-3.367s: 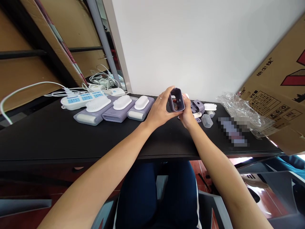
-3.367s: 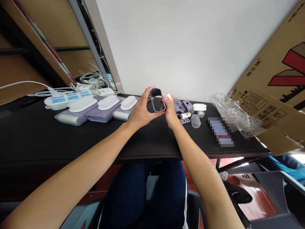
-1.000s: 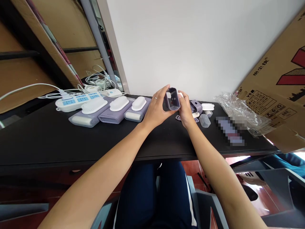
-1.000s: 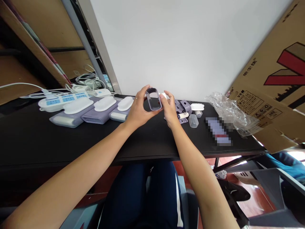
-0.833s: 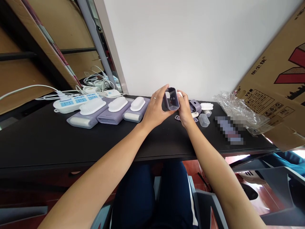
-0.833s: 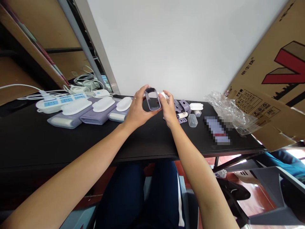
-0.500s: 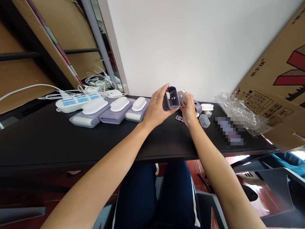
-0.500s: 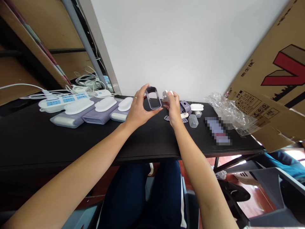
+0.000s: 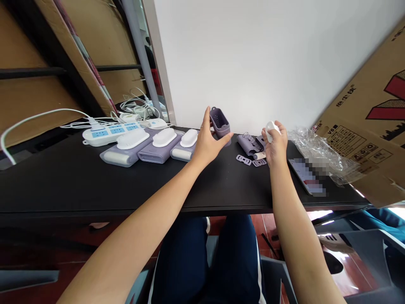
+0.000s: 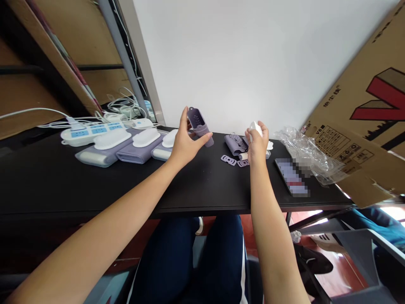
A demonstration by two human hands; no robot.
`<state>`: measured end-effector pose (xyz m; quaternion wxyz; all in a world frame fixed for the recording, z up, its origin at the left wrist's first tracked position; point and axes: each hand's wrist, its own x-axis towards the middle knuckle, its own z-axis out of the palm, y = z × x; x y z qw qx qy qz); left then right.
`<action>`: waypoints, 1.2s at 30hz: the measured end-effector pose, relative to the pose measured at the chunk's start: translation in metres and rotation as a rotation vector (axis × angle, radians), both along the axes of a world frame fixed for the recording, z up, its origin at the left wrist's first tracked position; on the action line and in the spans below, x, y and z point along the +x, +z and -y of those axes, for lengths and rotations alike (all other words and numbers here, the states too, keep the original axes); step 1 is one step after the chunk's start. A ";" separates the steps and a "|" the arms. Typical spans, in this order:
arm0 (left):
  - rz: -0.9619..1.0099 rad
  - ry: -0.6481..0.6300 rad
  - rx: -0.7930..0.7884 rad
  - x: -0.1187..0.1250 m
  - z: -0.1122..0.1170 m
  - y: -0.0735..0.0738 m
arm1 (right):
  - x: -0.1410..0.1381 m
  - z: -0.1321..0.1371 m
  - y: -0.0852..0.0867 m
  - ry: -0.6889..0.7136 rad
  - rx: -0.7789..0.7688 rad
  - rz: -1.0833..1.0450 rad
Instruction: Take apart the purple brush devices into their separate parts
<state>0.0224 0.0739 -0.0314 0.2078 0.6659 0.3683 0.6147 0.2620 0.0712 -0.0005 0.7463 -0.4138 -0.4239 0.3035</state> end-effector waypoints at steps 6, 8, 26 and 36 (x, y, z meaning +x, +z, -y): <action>0.420 -0.168 -0.597 0.003 0.004 0.008 | -0.026 0.005 -0.006 -0.002 -0.141 0.218; 0.491 -0.188 -0.720 0.002 0.005 0.008 | -0.031 0.007 -0.007 -0.023 -0.154 0.265; -0.397 0.277 -0.457 -0.007 0.010 0.007 | -0.042 0.020 -0.002 -0.013 -0.269 0.391; -0.607 0.106 -0.320 0.001 0.015 0.001 | -0.041 0.019 -0.004 0.026 -0.237 0.396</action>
